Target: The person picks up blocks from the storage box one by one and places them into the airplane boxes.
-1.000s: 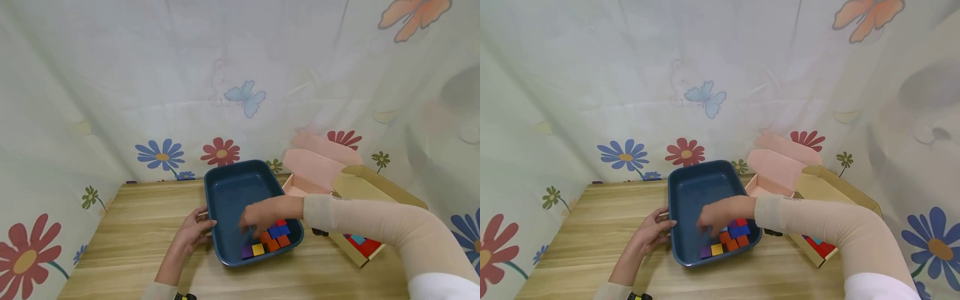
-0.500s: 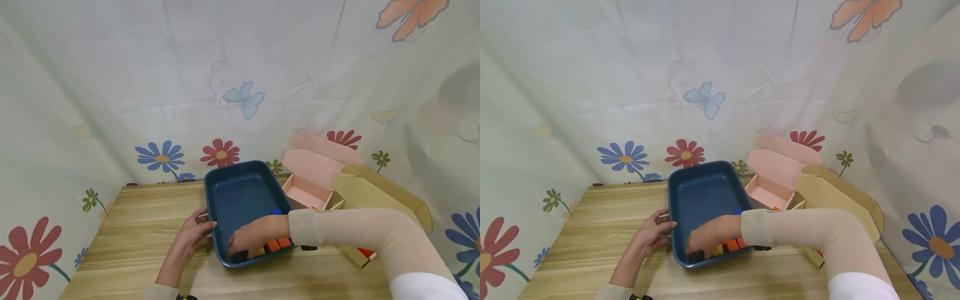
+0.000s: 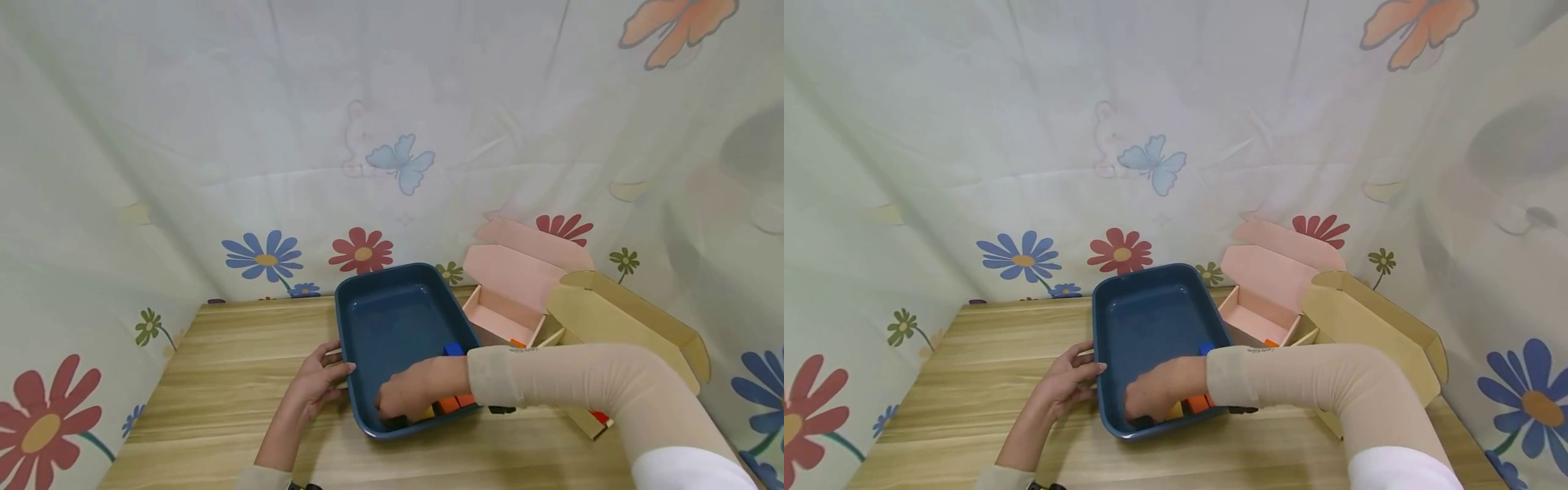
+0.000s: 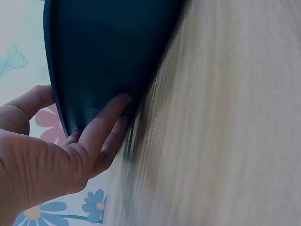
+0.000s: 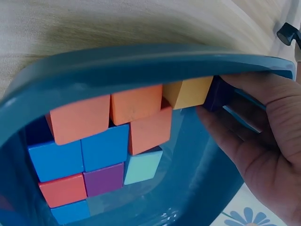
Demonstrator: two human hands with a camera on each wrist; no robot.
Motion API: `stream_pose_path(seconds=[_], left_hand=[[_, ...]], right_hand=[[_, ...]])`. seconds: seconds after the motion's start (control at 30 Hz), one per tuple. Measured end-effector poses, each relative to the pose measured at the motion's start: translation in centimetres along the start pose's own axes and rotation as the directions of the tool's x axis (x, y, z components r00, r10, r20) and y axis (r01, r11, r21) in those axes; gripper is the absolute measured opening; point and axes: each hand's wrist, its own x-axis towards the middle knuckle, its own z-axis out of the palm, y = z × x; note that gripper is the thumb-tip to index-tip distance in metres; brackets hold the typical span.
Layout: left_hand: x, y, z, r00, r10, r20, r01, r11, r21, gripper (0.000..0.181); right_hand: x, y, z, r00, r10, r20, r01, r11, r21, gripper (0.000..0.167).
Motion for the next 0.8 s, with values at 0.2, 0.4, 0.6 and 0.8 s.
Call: stream_pose_path(seconds=[0.2, 0.4, 0.6, 0.8], left_hand=[[-0.1, 0.1, 0.1, 1.000, -0.003, -0.002, 0.003, 1.000, 0.004, 0.071], [-0.2, 0.1, 0.1, 1.000, -0.007, 0.005, 0.007, 1.000, 0.002, 0.071], [-0.3, 0.1, 0.1, 1.000, -0.006, 0.006, 0.006, 1.000, -0.003, 0.071], [-0.3, 0.2, 0.2, 1.000, -0.001, 0.004, 0.001, 1.000, -0.006, 0.070]], right_hand=[[-0.2, 0.2, -0.8, 0.999, -0.010, -0.031, 0.010, 1.000, -0.016, 0.018], [-0.9, 0.5, -1.2, 0.999, 0.008, -0.046, -0.008, 1.000, 0.014, 0.018], [-2.5, 1.5, -2.2, 0.997, 0.043, -0.071, -0.039, 0.998, 0.054, 0.022], [-4.4, 2.9, -2.6, 0.989, 0.087, -0.120, -0.077, 0.993, 0.086, 0.023]])
